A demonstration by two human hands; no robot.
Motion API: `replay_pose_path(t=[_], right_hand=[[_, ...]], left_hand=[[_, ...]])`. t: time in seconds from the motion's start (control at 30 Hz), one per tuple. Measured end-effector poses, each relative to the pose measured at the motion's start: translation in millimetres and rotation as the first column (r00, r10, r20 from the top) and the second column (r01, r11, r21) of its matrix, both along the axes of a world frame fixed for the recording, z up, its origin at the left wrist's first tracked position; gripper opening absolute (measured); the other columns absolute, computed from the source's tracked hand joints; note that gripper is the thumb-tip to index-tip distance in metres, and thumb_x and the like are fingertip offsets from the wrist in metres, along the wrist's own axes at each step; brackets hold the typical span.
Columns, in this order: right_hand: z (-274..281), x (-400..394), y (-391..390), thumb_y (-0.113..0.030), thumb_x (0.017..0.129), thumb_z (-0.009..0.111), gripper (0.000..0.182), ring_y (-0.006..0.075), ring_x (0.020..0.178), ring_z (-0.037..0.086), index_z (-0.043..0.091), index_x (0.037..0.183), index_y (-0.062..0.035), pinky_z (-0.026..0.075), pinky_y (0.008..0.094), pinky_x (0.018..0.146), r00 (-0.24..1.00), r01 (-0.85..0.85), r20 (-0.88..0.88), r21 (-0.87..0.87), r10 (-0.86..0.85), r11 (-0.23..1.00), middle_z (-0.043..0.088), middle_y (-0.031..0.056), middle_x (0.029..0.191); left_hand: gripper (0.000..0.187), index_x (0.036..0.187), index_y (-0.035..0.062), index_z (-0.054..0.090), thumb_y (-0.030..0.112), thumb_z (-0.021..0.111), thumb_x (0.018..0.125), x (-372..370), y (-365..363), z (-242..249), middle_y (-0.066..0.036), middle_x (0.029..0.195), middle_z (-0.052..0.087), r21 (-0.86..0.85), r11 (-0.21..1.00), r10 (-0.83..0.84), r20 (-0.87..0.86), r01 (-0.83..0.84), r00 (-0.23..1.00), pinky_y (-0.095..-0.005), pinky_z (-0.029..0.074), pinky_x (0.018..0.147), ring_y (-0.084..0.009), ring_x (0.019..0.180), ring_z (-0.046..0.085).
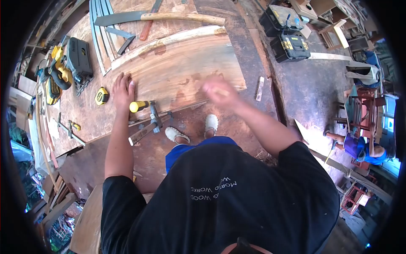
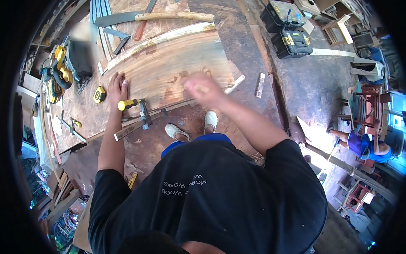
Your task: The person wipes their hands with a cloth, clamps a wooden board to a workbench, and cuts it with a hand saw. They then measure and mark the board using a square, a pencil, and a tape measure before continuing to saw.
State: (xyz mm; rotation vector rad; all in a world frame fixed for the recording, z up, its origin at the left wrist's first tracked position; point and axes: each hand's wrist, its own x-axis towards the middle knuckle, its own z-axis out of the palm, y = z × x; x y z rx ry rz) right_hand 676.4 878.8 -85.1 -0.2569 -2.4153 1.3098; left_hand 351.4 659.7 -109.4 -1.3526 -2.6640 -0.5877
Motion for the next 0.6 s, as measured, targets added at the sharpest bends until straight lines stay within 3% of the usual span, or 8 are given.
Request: replay_pose_path(t=[0.07,0.13,0.27,0.47,0.6], right_hand=[[5.5,4.5,34.7,-0.018,0.093,0.052,0.026,0.0228,0.099,0.063,0.063,0.114,-0.0078,0.05,0.0369,0.088,0.906,0.422,0.116,-0.144,-0.408,0.895,0.067,0.0124,0.103],[10.4,2.6,70.1,-0.015,0.09,0.057,0.018,0.0178,0.092,0.063,0.065,0.103,-0.0048,0.05,0.0312,0.082,0.815,0.58,0.149,-0.225,-0.56,0.783,0.068,0.011,0.096],[-7.2,-7.8,111.2,-0.017,0.083,0.065,0.019,0.0146,0.076,0.063,0.064,0.093,-0.0018,0.049,0.0289,0.072,0.787,0.612,0.044,-0.175,-0.615,0.771,0.069,0.0084,0.083],[-13.5,-26.4,125.1,-0.019,0.08,0.066,0.02,0.0163,0.072,0.063,0.064,0.09,-0.0027,0.049,0.0311,0.068,0.736,0.675,0.127,-0.075,-0.664,0.734,0.068,0.0112,0.08],[-13.8,-19.9,116.4,-0.019,0.08,0.065,0.018,0.0168,0.069,0.062,0.063,0.086,-0.0021,0.048,0.0318,0.066,0.826,0.554,0.064,0.089,-0.559,0.828,0.067,0.0112,0.077]], left_hand=[[0.039,0.127,0.0162,0.056,0.036,0.053,0.093,0.2,1.9,0.2,-0.011,0.139,0.048,-0.002,1.0,0.01,-0.013,-0.01,1.0,-0.0432,0.027,0.111,-0.0297,0.131,0.041],[0.039,0.127,0.0163,0.056,0.035,0.054,0.093,-0.8,1.8,-1.4,-0.011,0.139,0.048,0.004,1.0,0.011,-0.011,-0.011,1.0,-0.0432,0.027,0.111,-0.0298,0.131,0.042],[0.037,0.126,0.016,0.057,0.034,0.055,0.093,-0.6,2.6,0.4,-0.011,0.139,0.048,0.015,1.0,0.008,-0.008,-0.008,1.0,-0.0433,0.027,0.11,-0.0306,0.13,0.042],[0.037,0.126,0.0158,0.057,0.033,0.055,0.093,2.0,3.6,6.1,-0.012,0.138,0.049,0.028,1.0,-0.004,0.02,0.003,1.0,-0.0435,0.028,0.109,-0.0313,0.129,0.042],[0.037,0.126,0.0158,0.056,0.032,0.055,0.093,3.5,3.5,6.8,-0.012,0.138,0.049,0.007,1.0,0.012,-0.012,-0.012,1.0,-0.0435,0.028,0.109,-0.0311,0.129,0.043]])
